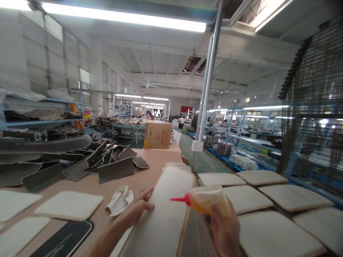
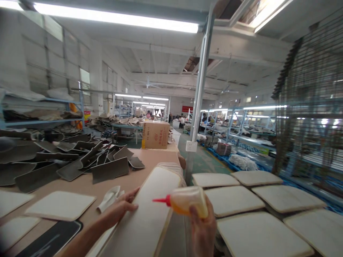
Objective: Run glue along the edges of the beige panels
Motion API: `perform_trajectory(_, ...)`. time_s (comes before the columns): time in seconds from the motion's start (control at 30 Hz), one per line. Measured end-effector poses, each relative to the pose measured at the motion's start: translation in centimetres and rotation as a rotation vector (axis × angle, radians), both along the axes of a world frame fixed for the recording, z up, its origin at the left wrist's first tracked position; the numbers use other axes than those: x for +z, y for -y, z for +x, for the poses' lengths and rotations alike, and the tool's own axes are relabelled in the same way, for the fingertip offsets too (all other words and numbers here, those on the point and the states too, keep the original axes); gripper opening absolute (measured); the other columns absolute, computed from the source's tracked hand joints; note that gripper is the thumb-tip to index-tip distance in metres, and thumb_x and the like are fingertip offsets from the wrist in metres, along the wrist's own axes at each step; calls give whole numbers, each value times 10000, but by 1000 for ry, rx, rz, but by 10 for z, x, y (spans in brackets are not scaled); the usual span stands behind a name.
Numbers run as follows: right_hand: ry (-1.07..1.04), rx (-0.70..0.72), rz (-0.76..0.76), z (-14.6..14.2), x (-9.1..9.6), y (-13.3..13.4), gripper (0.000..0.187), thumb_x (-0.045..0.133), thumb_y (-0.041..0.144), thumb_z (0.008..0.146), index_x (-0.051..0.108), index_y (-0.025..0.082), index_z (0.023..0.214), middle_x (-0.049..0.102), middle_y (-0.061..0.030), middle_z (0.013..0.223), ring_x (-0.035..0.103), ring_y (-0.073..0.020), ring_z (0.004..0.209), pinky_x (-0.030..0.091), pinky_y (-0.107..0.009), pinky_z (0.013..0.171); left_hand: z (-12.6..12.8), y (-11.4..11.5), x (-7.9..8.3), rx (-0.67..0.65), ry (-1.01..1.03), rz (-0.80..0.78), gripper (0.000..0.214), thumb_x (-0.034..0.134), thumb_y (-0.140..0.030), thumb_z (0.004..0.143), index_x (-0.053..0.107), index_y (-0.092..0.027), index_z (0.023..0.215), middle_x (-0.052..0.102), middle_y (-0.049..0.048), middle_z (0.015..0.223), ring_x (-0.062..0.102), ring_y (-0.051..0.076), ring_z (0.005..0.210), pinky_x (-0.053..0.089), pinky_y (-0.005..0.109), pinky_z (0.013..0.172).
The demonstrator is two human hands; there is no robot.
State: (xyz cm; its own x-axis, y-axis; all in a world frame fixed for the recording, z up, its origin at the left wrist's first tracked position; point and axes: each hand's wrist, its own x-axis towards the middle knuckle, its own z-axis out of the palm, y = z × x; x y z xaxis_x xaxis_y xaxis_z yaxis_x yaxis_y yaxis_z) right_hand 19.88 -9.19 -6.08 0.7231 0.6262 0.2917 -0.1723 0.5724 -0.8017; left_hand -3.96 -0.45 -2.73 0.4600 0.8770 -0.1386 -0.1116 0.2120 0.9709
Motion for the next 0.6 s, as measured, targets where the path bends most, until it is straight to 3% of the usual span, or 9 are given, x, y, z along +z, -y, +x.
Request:
perform_trajectory(0.1, 24, -114, 21, 15, 13, -14, 717, 771, 489, 605, 511, 209, 1212, 610, -24, 995, 570, -174, 856, 489, -233, 714, 8, 5, 2, -57, 36, 17, 997, 626, -135, 509, 275, -133, 1442, 668, 86, 1127, 605, 295, 1022, 472, 335, 835)
perform_trajectory(0.27, 126, 60, -80, -22, -41, 8, 716, 765, 551, 564, 565, 179, 1142, 659, -91, 971, 617, -273, 860, 525, -325, 687, 11, -5, 3, 6, 26, 26, 1045, 645, -160, 513, 205, -136, 1461, 643, 107, 1172, 602, 296, 1030, 459, 362, 881)
perform_trajectory(0.33, 123, 143, -41, -30, -48, 17, 767, 764, 604, 517, 580, 169, 1121, 667, -107, 946, 622, -298, 855, 535, -336, 658, 9, -9, 4, 3, 28, 32, 1067, 662, -174, 507, 188, -135, 1463, 628, 111, 1199, 603, 290, 1027, 460, 360, 887)
perform_trajectory(0.43, -29, -11, 16, -12, -18, 16, 749, 798, 476, 569, 516, 187, 1200, 658, -66, 997, 620, -217, 873, 522, -260, 729, 9, -8, 10, -46, 16, 42, 1061, 681, -188, 512, 201, -131, 1457, 621, 117, 1211, 608, 293, 1006, 476, 360, 850)
perform_trajectory(0.5, -114, -136, 77, 8, 7, 11, 732, 822, 413, 568, 525, 185, 1196, 663, -9, 883, 613, -149, 771, 510, -187, 676, 12, -4, 14, -77, 14, 49, 1048, 682, -187, 522, 210, -124, 1456, 639, 118, 1181, 618, 293, 979, 482, 350, 820)
perform_trajectory(0.6, -122, -129, 74, 16, 10, 15, 694, 823, 402, 576, 535, 197, 1174, 671, 8, 891, 614, -123, 777, 490, -144, 693, 19, -2, 17, -114, 46, 37, 1050, 682, -189, 542, 184, -137, 1466, 656, 106, 1154, 636, 279, 922, 483, 339, 800)
